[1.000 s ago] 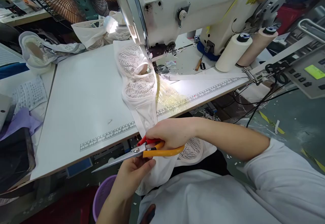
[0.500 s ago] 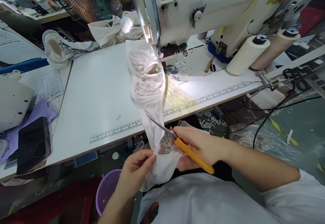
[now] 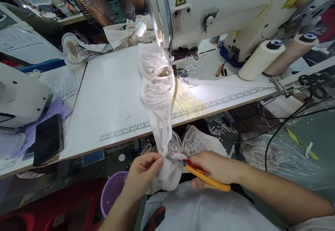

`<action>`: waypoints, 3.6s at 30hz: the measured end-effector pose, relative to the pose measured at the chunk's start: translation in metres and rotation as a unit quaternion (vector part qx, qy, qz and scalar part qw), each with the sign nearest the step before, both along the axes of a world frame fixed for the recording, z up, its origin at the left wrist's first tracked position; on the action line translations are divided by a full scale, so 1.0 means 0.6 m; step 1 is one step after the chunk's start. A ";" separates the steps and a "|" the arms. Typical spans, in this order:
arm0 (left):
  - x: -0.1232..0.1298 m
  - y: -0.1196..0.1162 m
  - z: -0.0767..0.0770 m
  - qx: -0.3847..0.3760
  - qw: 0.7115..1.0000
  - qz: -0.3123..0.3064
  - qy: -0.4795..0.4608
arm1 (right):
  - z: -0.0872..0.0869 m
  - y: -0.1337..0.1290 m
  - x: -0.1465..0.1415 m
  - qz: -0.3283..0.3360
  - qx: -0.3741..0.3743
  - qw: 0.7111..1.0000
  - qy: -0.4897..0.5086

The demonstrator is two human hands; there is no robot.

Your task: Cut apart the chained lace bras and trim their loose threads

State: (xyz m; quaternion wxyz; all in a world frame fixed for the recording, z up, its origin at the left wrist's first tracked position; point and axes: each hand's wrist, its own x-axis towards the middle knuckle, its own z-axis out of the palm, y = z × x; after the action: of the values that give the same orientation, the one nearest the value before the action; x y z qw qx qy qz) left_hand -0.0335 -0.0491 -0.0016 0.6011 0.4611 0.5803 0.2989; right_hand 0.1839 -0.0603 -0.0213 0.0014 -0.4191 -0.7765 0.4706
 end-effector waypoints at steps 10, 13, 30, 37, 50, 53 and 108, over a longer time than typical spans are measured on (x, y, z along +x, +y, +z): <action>-0.009 0.000 -0.014 -0.014 1.000 0.005 0.005 | 0.007 0.001 -0.012 -0.016 0.020 0.999 -0.036; -0.011 0.002 -0.013 -0.017 1.000 -0.003 0.002 | 0.005 -0.001 -0.015 -0.030 0.008 0.999 -0.037; 0.021 -0.016 0.008 0.083 0.990 -0.107 0.044 | 0.039 0.013 -0.015 -0.240 0.017 0.928 0.285; 0.032 -0.003 -0.010 0.167 0.956 -0.211 0.118 | 0.021 0.014 -0.020 -0.245 0.006 0.926 0.286; -0.023 0.032 -0.017 0.291 0.784 -0.383 0.391 | -0.021 0.012 0.084 -0.307 0.320 0.896 0.014; 0.000 0.031 -0.008 0.307 0.767 -0.413 0.384 | -0.014 0.014 0.060 -0.294 0.340 0.889 0.081; 0.097 0.016 -0.033 0.292 0.938 -0.175 0.056 | 0.001 0.013 0.001 -0.291 0.129 0.890 0.326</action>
State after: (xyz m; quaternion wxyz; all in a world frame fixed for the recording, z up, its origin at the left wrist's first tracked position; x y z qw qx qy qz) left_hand 0.0246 -0.0394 -0.0211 0.4490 0.7270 0.4102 0.3188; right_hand 0.1845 -0.0527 -0.0210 0.4457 -0.4451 -0.6296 0.4547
